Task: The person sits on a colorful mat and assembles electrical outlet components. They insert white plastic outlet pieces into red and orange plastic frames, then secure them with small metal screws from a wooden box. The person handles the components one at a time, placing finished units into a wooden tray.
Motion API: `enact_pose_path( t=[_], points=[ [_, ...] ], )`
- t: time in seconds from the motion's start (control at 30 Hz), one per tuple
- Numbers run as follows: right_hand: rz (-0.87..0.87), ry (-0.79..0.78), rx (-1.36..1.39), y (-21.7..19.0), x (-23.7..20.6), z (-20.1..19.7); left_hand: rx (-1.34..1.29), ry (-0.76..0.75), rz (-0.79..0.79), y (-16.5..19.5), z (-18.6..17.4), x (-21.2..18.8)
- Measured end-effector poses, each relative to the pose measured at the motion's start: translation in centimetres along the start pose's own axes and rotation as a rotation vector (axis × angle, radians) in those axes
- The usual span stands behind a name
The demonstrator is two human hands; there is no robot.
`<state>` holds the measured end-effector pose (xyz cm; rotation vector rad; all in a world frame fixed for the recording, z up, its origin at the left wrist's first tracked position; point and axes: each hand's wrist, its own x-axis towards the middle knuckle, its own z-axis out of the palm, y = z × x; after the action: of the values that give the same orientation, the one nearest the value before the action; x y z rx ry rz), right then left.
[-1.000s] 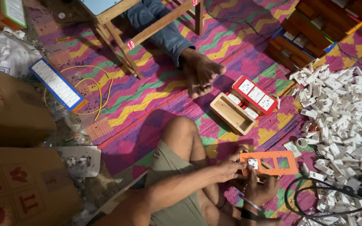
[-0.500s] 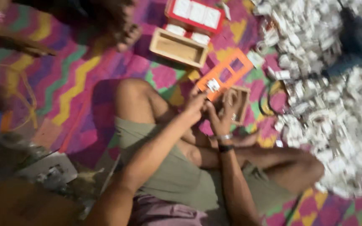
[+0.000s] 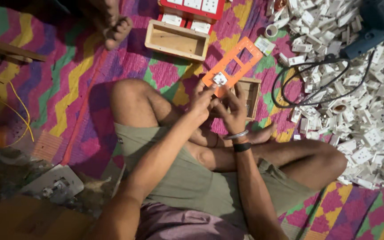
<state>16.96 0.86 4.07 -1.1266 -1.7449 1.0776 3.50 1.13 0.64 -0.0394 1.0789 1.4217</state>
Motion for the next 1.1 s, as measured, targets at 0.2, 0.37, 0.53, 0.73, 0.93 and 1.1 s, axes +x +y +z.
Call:
enact_pose_path(
  t=[0.2, 0.37, 0.53, 0.73, 0.93, 1.1],
  points=[
    [0.036, -0.068, 0.101, 0.3, 0.3, -1.2, 0.007, -0.069, 0.046, -0.3, -0.8, 0.2],
    [0.247, 0.042, -0.388, 1.3, 0.8, -5.8, -0.090, -0.189, 0.139, 0.9, -2.0, 0.6],
    [-0.048, -0.038, -0.888, 2.6, 1.0, -5.9, -0.076, -0.203, 0.107, 0.7, -1.9, 1.0],
    [-0.027, 0.085, -0.871, 4.6, 1.5, -3.9, -0.014, -0.158, 0.093, 0.1, -1.7, 1.1],
    [0.055, 0.088, -0.910, 4.5, 2.1, -3.8, 0.170, -0.157, 0.164, -0.7, -0.9, 0.9],
    [0.268, 0.132, 0.006, 2.6, 3.0, -5.4, 0.636, -0.222, 0.399, -1.6, -0.9, 0.1]
  ],
)
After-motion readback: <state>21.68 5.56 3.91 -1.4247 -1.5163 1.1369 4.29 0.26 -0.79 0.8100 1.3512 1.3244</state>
